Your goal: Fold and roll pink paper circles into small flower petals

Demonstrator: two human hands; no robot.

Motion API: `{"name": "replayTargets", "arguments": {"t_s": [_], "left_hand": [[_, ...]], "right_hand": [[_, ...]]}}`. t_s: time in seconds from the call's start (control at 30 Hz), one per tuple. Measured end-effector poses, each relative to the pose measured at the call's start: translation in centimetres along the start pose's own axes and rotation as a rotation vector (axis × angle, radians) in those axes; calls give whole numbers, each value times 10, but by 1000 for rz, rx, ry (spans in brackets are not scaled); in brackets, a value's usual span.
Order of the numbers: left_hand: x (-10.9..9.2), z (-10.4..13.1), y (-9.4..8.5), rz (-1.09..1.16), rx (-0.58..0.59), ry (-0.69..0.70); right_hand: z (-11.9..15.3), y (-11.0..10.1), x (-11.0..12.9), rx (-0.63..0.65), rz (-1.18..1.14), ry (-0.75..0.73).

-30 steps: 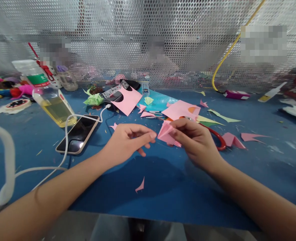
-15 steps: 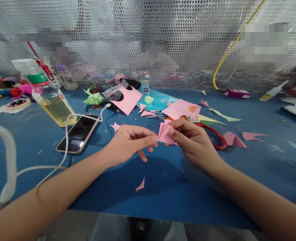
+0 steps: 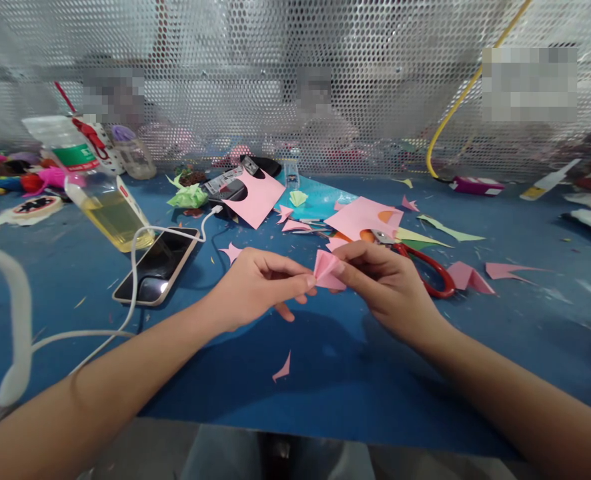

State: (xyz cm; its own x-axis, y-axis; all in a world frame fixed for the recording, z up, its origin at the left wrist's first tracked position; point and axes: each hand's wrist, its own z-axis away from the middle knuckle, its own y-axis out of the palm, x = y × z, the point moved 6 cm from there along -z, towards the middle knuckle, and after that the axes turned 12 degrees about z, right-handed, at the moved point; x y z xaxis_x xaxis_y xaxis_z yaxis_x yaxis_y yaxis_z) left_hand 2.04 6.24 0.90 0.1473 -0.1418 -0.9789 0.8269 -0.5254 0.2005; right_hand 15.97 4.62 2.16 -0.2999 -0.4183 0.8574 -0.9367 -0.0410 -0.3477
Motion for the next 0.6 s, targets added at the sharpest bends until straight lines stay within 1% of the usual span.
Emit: {"name": "replayTargets", "arguments": {"t_s": [0.1,0.23,0.47,0.6], "left_hand": [[0,0,1,15,1,-7],[2,0,4,66,33,-20],[0,0,5,55,44,38],[0,0,6,82,74,55]], "right_hand": [[0,0,0,-2,-2,-7],[1,0,2,-6,-10,-26],[2,-1,4,-11,-11,-15],[2,-1,5,-1,-34,-12]]}}
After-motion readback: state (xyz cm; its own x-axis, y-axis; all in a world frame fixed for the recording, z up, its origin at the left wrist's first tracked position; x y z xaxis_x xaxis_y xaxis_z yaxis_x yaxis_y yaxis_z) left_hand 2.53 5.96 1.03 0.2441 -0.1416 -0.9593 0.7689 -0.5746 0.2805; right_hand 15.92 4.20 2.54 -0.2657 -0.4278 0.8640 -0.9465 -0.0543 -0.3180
